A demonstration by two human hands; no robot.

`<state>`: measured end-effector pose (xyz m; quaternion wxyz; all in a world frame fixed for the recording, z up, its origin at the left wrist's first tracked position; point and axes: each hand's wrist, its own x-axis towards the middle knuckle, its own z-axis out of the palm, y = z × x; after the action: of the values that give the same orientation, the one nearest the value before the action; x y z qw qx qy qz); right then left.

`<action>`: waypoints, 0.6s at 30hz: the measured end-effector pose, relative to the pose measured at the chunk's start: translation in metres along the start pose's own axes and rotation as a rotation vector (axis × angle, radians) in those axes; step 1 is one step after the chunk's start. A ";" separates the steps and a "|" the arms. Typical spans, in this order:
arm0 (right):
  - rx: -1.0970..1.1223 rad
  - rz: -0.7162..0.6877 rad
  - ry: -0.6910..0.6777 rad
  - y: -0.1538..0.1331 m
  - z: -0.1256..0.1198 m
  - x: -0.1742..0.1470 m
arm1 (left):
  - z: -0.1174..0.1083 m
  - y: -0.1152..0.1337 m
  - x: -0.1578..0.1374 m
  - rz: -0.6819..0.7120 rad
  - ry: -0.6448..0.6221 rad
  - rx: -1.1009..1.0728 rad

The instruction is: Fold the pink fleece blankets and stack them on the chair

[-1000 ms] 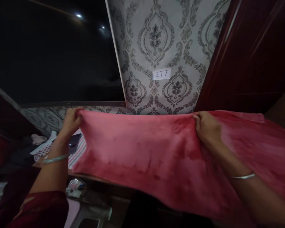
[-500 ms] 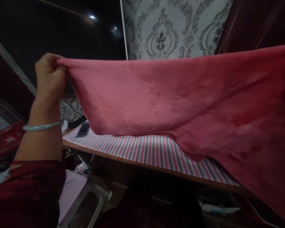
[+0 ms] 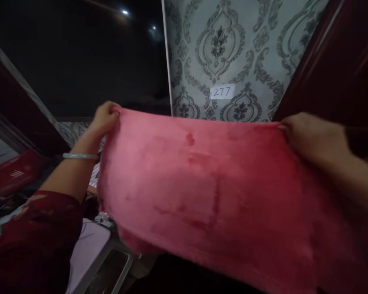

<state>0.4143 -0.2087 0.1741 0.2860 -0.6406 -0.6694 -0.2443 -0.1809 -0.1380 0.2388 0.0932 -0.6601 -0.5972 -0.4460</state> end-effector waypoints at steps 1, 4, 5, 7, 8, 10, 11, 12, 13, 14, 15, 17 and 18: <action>-0.047 -0.017 -0.073 -0.011 0.021 -0.001 | 0.023 -0.015 -0.001 -0.041 -0.043 0.016; -0.050 -0.070 -0.250 -0.038 0.086 -0.014 | 0.089 -0.053 -0.014 -0.181 -0.168 0.048; -0.025 -0.086 -0.293 -0.043 0.106 -0.019 | 0.109 -0.064 -0.021 -0.220 -0.203 0.051; 0.021 -0.102 -0.352 -0.049 0.140 -0.028 | 0.140 -0.082 -0.034 -0.265 -0.251 0.051; 0.042 -0.101 -0.367 -0.049 0.154 -0.030 | 0.152 -0.089 -0.039 -0.277 -0.262 0.049; 0.074 -0.090 -0.376 -0.046 0.173 -0.030 | 0.169 -0.103 -0.043 -0.288 -0.268 0.044; 0.079 -0.087 -0.374 -0.043 0.180 -0.026 | 0.175 -0.108 -0.042 -0.290 -0.267 0.042; 0.078 -0.088 -0.374 -0.041 0.185 -0.021 | 0.178 -0.113 -0.038 -0.289 -0.261 0.040; 0.068 -0.089 -0.366 -0.040 0.188 -0.013 | 0.181 -0.118 -0.031 -0.286 -0.249 0.039; 0.050 -0.083 -0.351 -0.039 0.191 -0.003 | 0.183 -0.121 -0.023 -0.280 -0.232 0.038; 0.032 -0.072 -0.332 -0.039 0.193 0.008 | 0.184 -0.124 -0.014 -0.274 -0.211 0.037; 0.012 -0.039 -0.295 -0.041 0.199 0.029 | 0.190 -0.127 0.003 -0.282 -0.170 0.043; 0.011 -0.024 -0.294 -0.044 0.203 0.037 | 0.194 -0.127 0.009 -0.300 -0.166 0.051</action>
<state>0.3561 -0.0438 0.0560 0.1856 -0.6600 -0.7129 -0.1476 -0.2005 0.0295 0.0796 -0.0073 -0.5954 -0.7058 -0.3838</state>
